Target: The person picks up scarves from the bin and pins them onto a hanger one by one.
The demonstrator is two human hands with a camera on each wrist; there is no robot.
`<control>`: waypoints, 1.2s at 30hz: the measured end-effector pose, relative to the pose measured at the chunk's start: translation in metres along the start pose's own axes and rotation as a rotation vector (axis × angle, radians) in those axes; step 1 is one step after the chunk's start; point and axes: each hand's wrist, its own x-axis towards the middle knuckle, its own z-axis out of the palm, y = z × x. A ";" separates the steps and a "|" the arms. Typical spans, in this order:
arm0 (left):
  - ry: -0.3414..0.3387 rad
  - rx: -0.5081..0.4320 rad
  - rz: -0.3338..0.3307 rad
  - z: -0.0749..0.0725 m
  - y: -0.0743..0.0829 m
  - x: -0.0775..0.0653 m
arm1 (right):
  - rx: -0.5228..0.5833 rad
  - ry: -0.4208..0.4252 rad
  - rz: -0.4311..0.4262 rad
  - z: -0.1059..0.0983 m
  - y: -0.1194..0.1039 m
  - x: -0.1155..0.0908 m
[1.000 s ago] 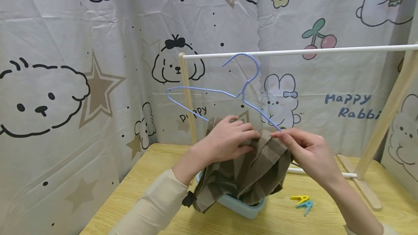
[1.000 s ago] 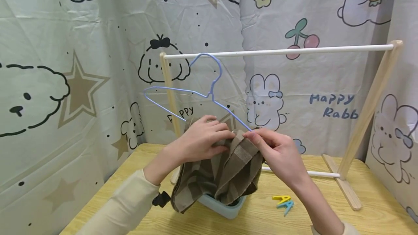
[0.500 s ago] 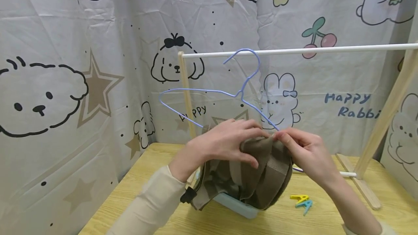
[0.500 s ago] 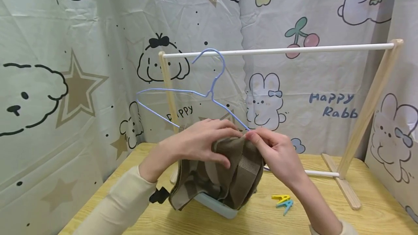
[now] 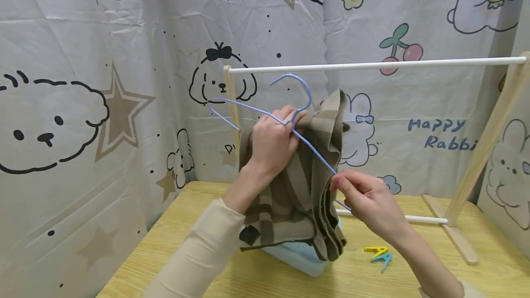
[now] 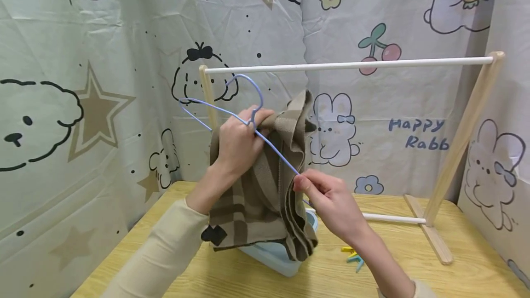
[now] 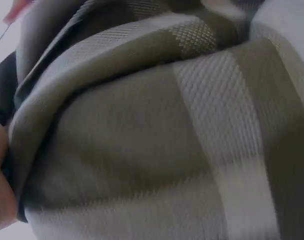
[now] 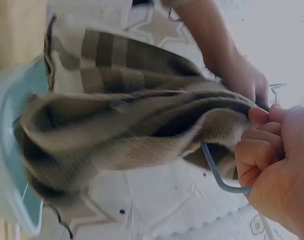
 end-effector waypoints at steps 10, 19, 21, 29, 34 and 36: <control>-0.603 -0.272 0.035 -0.001 0.003 -0.010 | 0.166 0.009 0.136 -0.004 0.002 0.012; -0.855 -0.268 0.303 -0.024 0.006 -0.026 | -0.019 0.048 0.109 -0.013 -0.003 0.009; -0.841 -0.282 0.310 -0.025 0.004 -0.026 | -0.104 0.061 0.065 -0.010 -0.006 0.009; -0.627 -0.322 0.183 -0.019 -0.002 -0.020 | -0.309 0.191 -0.327 0.012 0.006 0.015; -0.595 -0.247 0.161 -0.016 0.001 -0.029 | -0.330 0.324 -0.355 0.008 0.015 0.016; -0.596 -0.212 0.141 -0.019 0.000 -0.032 | -0.329 0.343 -0.332 0.001 0.016 0.018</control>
